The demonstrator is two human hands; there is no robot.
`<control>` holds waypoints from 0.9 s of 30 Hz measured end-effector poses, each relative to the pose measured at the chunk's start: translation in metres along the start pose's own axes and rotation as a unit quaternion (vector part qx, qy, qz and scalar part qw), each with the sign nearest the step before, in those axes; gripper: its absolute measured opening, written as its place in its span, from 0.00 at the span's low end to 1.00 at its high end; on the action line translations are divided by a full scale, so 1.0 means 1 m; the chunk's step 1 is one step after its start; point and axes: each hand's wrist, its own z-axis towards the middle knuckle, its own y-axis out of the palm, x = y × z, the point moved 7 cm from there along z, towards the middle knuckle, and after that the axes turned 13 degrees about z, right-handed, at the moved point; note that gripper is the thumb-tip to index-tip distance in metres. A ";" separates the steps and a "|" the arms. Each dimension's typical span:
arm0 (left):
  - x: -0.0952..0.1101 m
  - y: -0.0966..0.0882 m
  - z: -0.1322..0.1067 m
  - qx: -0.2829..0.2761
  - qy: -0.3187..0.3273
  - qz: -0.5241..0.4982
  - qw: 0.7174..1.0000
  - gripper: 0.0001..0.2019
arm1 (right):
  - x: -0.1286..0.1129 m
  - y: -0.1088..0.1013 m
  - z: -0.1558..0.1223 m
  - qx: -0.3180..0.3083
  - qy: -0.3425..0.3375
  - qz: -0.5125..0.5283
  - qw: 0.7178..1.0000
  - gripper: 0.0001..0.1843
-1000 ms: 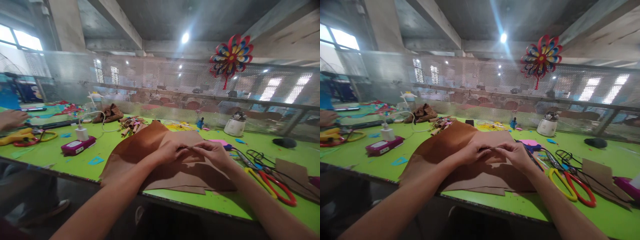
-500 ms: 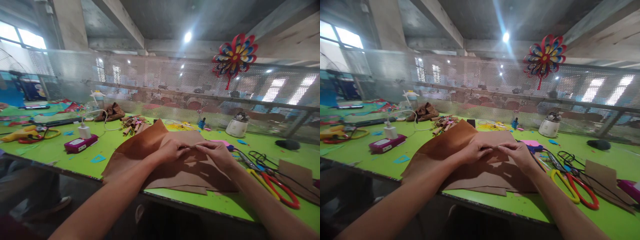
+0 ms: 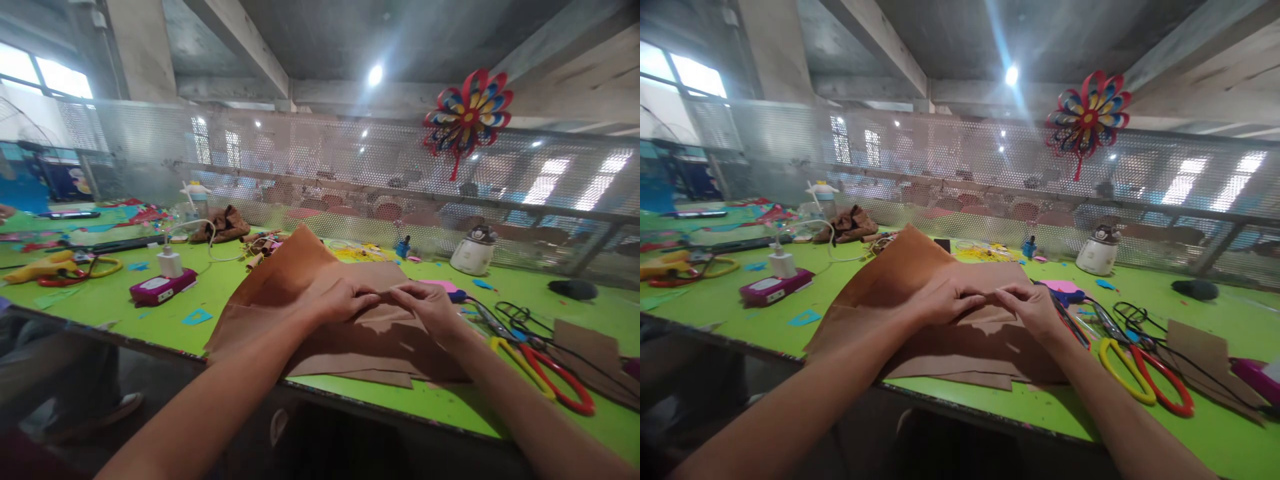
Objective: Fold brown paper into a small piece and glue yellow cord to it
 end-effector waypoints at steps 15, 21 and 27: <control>-0.009 0.010 -0.006 -0.090 -0.015 0.047 0.995 0.18 | 0.016 -0.010 0.005 -0.013 0.062 -0.018 0.998 0.15; -0.008 0.012 -0.005 -0.117 -0.039 -0.002 0.992 0.16 | 0.025 -0.008 0.004 -0.026 0.116 0.058 0.991 0.16; -0.023 0.007 -0.006 -0.106 -0.067 -0.019 0.992 0.16 | 0.025 -0.017 0.006 -0.001 0.125 0.086 0.988 0.18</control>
